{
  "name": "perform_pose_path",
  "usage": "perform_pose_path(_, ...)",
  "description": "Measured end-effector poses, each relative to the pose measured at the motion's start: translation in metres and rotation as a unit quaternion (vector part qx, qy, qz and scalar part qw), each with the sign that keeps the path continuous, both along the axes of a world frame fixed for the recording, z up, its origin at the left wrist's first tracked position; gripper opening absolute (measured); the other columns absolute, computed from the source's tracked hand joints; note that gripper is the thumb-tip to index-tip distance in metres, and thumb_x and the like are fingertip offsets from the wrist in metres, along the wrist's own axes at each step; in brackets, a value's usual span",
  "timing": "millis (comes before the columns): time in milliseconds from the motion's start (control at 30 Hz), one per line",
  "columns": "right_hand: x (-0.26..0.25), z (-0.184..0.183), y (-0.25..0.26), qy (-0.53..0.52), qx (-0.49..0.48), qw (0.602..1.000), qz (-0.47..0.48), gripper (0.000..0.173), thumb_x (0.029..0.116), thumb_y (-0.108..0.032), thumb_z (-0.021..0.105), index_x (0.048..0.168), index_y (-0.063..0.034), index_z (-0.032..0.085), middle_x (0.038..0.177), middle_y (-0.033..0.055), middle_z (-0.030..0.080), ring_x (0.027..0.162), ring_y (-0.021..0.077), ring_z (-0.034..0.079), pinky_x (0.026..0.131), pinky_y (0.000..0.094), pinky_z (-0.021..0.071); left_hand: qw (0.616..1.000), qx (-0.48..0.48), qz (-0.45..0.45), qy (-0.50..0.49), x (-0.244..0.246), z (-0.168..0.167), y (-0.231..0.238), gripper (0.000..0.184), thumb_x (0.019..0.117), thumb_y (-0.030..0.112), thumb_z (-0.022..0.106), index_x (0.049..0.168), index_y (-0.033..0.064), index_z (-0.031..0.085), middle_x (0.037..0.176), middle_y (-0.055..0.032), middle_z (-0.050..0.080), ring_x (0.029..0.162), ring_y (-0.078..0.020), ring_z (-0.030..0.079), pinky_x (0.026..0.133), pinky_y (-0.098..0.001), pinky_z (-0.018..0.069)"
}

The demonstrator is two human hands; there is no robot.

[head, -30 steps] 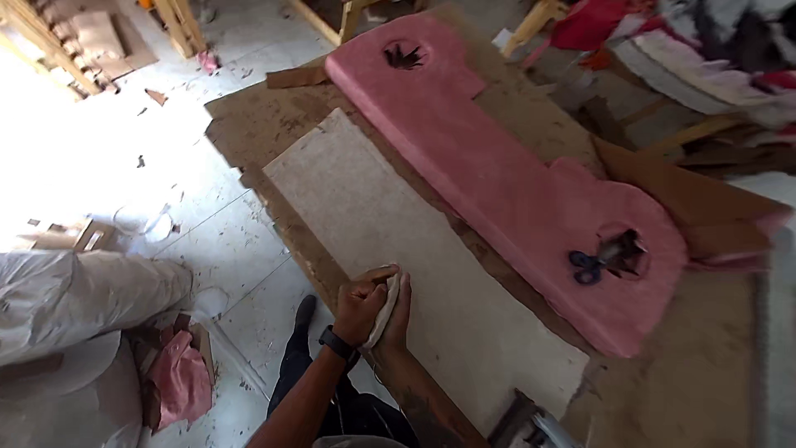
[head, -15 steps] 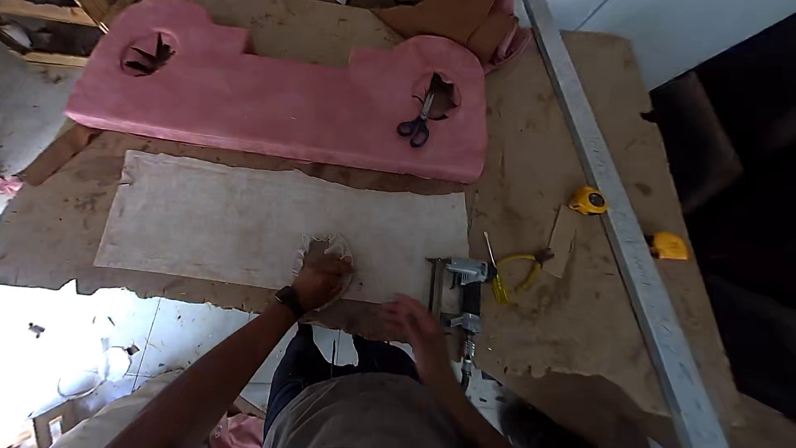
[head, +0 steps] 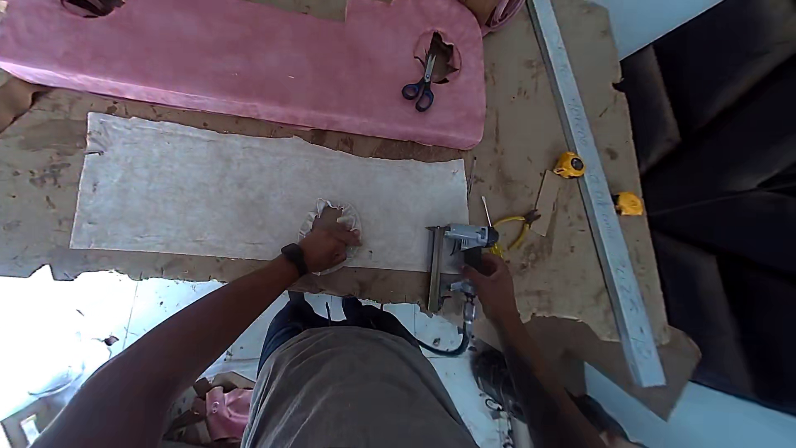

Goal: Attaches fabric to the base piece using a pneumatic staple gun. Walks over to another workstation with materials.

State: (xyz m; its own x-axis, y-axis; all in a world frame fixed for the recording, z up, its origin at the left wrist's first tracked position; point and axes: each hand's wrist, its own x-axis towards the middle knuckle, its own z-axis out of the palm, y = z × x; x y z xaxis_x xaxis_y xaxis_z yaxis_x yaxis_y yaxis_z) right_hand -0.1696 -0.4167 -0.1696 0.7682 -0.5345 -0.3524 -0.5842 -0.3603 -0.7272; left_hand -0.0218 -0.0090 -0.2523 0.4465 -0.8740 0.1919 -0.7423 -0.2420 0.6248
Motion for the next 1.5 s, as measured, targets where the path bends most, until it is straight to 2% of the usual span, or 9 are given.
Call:
perform_pose_path(67, -0.003, 0.022, 0.032, -0.107, 0.136, 0.985, 0.001, 0.060, 0.0852, -0.005, 0.072, 0.136, -0.0021, 0.041, 0.106, 0.0226, 0.068, 0.082, 0.0361, 0.073, 0.070, 0.0505, 0.0649, 1.000, 0.013, -0.001, 0.008, 0.006, 0.003, 0.001, 0.018, 0.0953, 0.009, 0.060, 0.093, 0.0026, 0.076, 0.139, -0.0033, 0.066, 0.141, -0.0195, 0.052, 0.122, -0.0400, 0.0371)
perform_pose_path(100, -0.010, 0.033, 0.052, -0.126, 0.169, 0.977, 0.022, 0.056, 0.0867, -0.007, 0.068, 0.134, -0.0030, 0.040, 0.097, 0.0227, 0.069, 0.074, 0.0360, 0.072, 0.065, 0.0486, 0.0645, 0.999, 0.026, -0.007, 0.023, 0.006, 0.006, 0.004, 0.018, 0.0956, 0.009, 0.060, 0.096, 0.0017, 0.076, 0.140, -0.0050, 0.065, 0.141, -0.0213, 0.051, 0.122, -0.0413, 0.0365)
perform_pose_path(200, -0.023, 0.063, 0.115, -0.088, 0.106, 0.983, 0.118, 0.034, 0.1000, -0.026, 0.060, 0.124, -0.0026, 0.061, 0.070, 0.0130, 0.066, 0.054, 0.0264, 0.064, 0.053, 0.0423, 0.0589, 0.999, 0.016, -0.025, 0.024, 0.009, 0.004, 0.003, 0.022, 0.0952, 0.007, 0.058, 0.083, 0.0010, 0.075, 0.136, -0.0048, 0.068, 0.141, -0.0223, 0.052, 0.122, -0.0424, 0.0369)
perform_pose_path(333, -0.030, 0.045, 0.177, 0.010, 0.018, 0.970, 0.241, 0.027, 0.1021, -0.037, 0.059, 0.113, -0.0141, 0.068, 0.069, 0.0018, 0.067, 0.055, 0.0174, 0.065, 0.053, 0.0391, 0.0601, 1.000, 0.009, -0.017, 0.019, 0.007, 0.002, 0.003, 0.023, 0.0960, 0.009, 0.056, 0.084, 0.0028, 0.075, 0.135, -0.0019, 0.069, 0.140, -0.0207, 0.053, 0.121, -0.0416, 0.0380)
perform_pose_path(533, -0.023, 0.021, 0.215, 0.073, -0.058, 0.952, 0.292, 0.028, 0.1018, -0.045, 0.057, 0.107, -0.0190, 0.065, 0.068, -0.0041, 0.064, 0.055, 0.0106, 0.064, 0.056, 0.0359, 0.0603, 0.998, 0.047, -0.011, 0.027, 0.008, 0.003, 0.004, 0.026, 0.0987, 0.010, 0.052, 0.107, 0.0044, 0.076, 0.140, -0.0032, 0.065, 0.143, -0.0220, 0.050, 0.121, -0.0404, 0.0364)
perform_pose_path(700, -0.018, 0.023, 0.225, 0.079, -0.097, 0.948, 0.292, 0.027, 0.1019, -0.047, 0.056, 0.108, -0.0205, 0.062, 0.066, -0.0048, 0.062, 0.053, 0.0100, 0.063, 0.053, 0.0355, 0.0587, 0.999, 0.042, -0.021, 0.012, 0.010, 0.006, 0.004, 0.026, 0.0995, 0.011, 0.053, 0.094, 0.0017, 0.076, 0.138, -0.0030, 0.067, 0.141, -0.0203, 0.051, 0.122, -0.0382, 0.0348)
perform_pose_path(867, -0.015, 0.027, 0.231, 0.087, -0.118, 0.945, 0.293, 0.025, 0.1022, -0.043, 0.057, 0.108, -0.0192, 0.062, 0.066, -0.0035, 0.061, 0.052, 0.0107, 0.061, 0.051, 0.0368, 0.0566, 0.998, 0.058, -0.024, 0.022, 0.010, 0.004, 0.003, 0.026, 0.1008, 0.012, 0.051, 0.096, 0.0021, 0.076, 0.140, -0.0029, 0.065, 0.142, -0.0207, 0.050, 0.122, -0.0389, 0.0356)
perform_pose_path(1033, -0.022, 0.030, 0.248, 0.101, -0.083, 0.949, 0.286, 0.027, 0.1017, -0.045, 0.057, 0.111, -0.0202, 0.062, 0.067, -0.0044, 0.063, 0.054, 0.0104, 0.063, 0.054, 0.0358, 0.0593, 0.998, 0.049, -0.017, 0.031, 0.013, 0.005, 0.004, 0.026, 0.0990, 0.010, 0.053, 0.088, 0.0012, 0.074, 0.138, -0.0017, 0.067, 0.141, -0.0185, 0.051, 0.122, -0.0373, 0.0356)
perform_pose_path(1500, -0.038, 0.028, 0.290, 0.109, -0.072, 0.954, 0.269, 0.027, 0.1021, -0.046, 0.056, 0.109, -0.0203, 0.062, 0.068, -0.0054, 0.064, 0.055, 0.0093, 0.065, 0.055, 0.0351, 0.0603, 0.999, 0.045, -0.006, 0.024, 0.012, 0.005, 0.003, 0.027, 0.0987, 0.008, 0.051, 0.089, 0.0013, 0.075, 0.137, -0.0010, 0.067, 0.140, -0.0170, 0.052, 0.122, -0.0369, 0.0364)
